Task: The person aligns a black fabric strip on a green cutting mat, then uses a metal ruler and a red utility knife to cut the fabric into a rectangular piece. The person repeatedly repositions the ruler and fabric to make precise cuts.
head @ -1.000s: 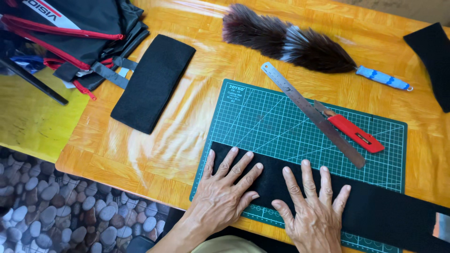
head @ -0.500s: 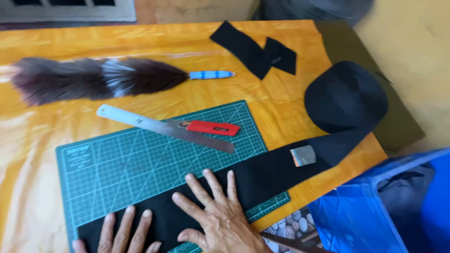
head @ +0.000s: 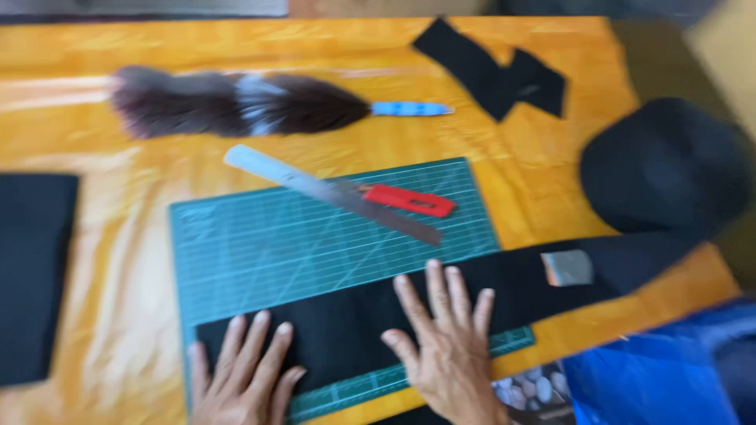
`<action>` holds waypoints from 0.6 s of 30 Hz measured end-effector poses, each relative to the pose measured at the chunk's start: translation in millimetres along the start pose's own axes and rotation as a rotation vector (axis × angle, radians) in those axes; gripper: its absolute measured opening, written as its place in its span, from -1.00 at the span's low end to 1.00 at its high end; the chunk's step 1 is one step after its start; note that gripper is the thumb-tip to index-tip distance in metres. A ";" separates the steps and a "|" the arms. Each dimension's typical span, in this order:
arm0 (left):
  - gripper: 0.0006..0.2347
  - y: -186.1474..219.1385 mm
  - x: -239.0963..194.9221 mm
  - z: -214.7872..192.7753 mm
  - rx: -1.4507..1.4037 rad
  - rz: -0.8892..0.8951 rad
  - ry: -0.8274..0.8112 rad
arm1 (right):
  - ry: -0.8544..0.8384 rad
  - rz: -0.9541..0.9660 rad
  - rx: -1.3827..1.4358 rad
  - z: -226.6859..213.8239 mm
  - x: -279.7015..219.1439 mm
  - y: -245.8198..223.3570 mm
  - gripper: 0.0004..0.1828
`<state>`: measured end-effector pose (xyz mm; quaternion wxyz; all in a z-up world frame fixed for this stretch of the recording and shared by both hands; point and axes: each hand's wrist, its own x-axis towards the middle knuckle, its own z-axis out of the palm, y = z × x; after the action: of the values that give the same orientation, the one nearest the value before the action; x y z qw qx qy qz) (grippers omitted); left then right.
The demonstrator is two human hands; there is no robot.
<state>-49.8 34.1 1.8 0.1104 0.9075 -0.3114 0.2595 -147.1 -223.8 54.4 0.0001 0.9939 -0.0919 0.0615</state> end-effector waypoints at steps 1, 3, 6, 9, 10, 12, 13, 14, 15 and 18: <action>-0.58 0.8 2.9 -13.4 -0.196 -0.043 -0.033 | 0.013 0.038 -0.070 5.3 -0.9 0.5 -0.16; -0.52 0.2 5.4 -33.0 -0.317 -0.160 -0.060 | 0.020 -0.010 -0.085 18.7 -4.2 -0.7 -0.12; -0.59 -1.6 5.8 -45.2 -0.406 -0.233 0.000 | 0.201 0.011 -0.191 38.4 -5.0 3.3 -0.19; -0.67 -7.8 3.4 -47.1 -0.407 -0.208 -0.060 | 0.238 0.000 0.014 46.4 -10.6 9.8 -0.19; -0.70 -11.3 1.7 -46.6 -0.392 -0.185 -0.096 | 0.174 0.050 -0.497 50.9 -9.6 14.3 -0.17; -0.71 -19.5 1.7 -47.9 -0.380 -0.158 -0.135 | 0.105 0.104 -1.011 54.7 -9.8 20.7 -0.11; -0.73 -24.1 2.7 -50.4 -0.415 -0.144 -0.149 | 0.057 0.083 -1.078 54.3 -10.8 22.2 -0.07; -0.74 -28.4 3.7 -52.5 -0.450 -0.131 -0.164 | 0.007 0.062 -1.144 54.2 -11.7 24.2 -0.03; -0.74 -33.8 3.4 -53.0 -0.452 -0.133 -0.170 | 0.001 0.058 -1.144 61.4 -15.3 31.9 -0.03; -0.76 -46.9 6.1 -55.1 -0.542 -0.103 -0.152 | 0.215 -0.109 -0.233 79.6 -22.2 54.9 -0.04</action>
<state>-38.8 87.5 49.6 0.3382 0.8764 -0.3302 0.0924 -169.1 -274.6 -27.9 0.1287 0.9783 -0.0440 0.1565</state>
